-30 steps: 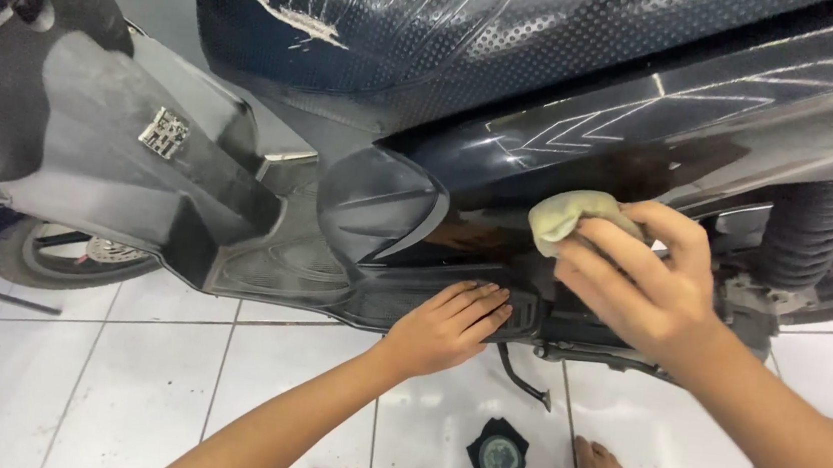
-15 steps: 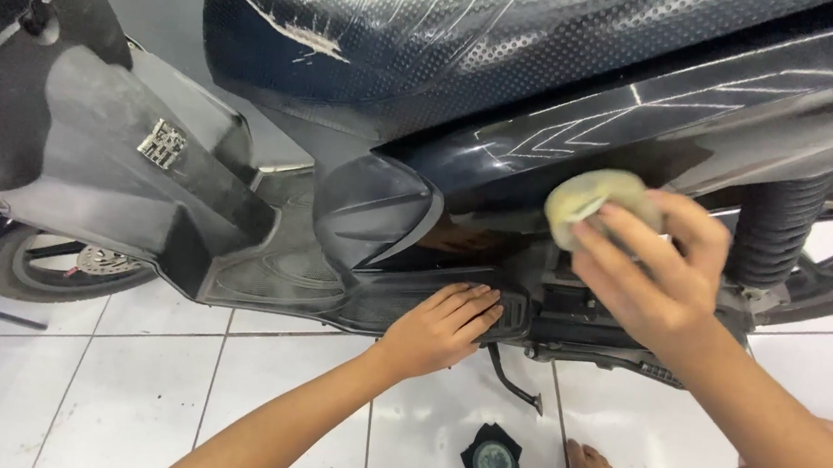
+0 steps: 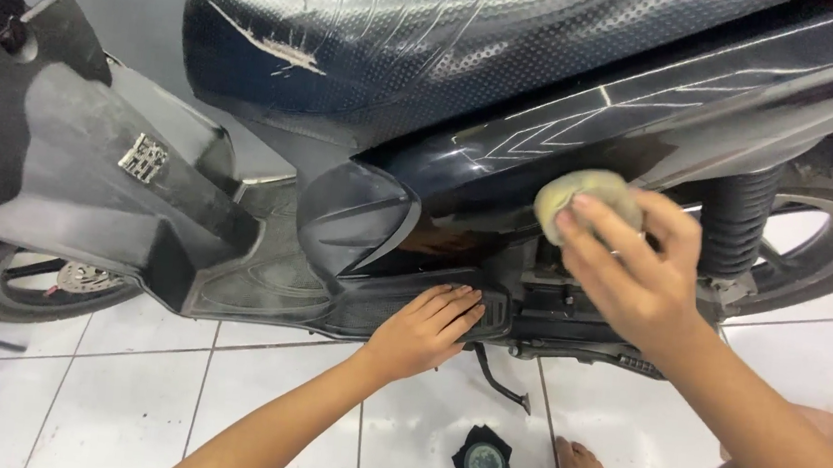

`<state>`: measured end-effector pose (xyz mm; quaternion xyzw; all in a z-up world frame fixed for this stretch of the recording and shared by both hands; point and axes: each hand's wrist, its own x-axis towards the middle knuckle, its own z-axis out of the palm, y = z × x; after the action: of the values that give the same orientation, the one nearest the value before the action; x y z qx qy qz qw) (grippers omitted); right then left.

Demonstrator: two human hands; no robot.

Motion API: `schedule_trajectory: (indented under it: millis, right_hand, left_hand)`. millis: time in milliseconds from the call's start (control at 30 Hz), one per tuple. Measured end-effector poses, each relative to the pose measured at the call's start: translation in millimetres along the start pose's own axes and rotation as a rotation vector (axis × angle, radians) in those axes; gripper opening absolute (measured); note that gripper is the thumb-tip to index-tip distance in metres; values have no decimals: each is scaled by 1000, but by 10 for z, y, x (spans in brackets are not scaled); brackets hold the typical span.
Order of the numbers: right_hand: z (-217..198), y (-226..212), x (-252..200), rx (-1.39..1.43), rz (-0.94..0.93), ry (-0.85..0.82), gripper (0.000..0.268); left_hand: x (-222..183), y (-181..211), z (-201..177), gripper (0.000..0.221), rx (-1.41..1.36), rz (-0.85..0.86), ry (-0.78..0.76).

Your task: The person uses a small round sponge to rub and polish the side panel of a black motorcycle. They work on the area below the seat, moving the sponge in circular motions while their left hand rests on the motorcycle's body for support.

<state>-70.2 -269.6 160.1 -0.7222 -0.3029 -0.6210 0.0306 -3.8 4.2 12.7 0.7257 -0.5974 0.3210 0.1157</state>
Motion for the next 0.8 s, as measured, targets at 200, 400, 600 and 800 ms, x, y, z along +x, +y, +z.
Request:
schedule_trajectory:
  millis: [200,400,600,800]
  right_hand:
    - [71,-74,-90,-19,72,39,28]
    - [68,-24,-121,-33,94,47,37]
    - [-36,131,-143,-71,118,54,34]
    - [-94,64,-143,-67,141,24,37]
  left_hand:
    - [-22,25,47,52,-3,-19,-13]
    - [9,11,20,49,7,-13,0]
    - [4,-3,6,49,4,-12,-10]
    - [-63,-9,53,50,3,-9,-54]
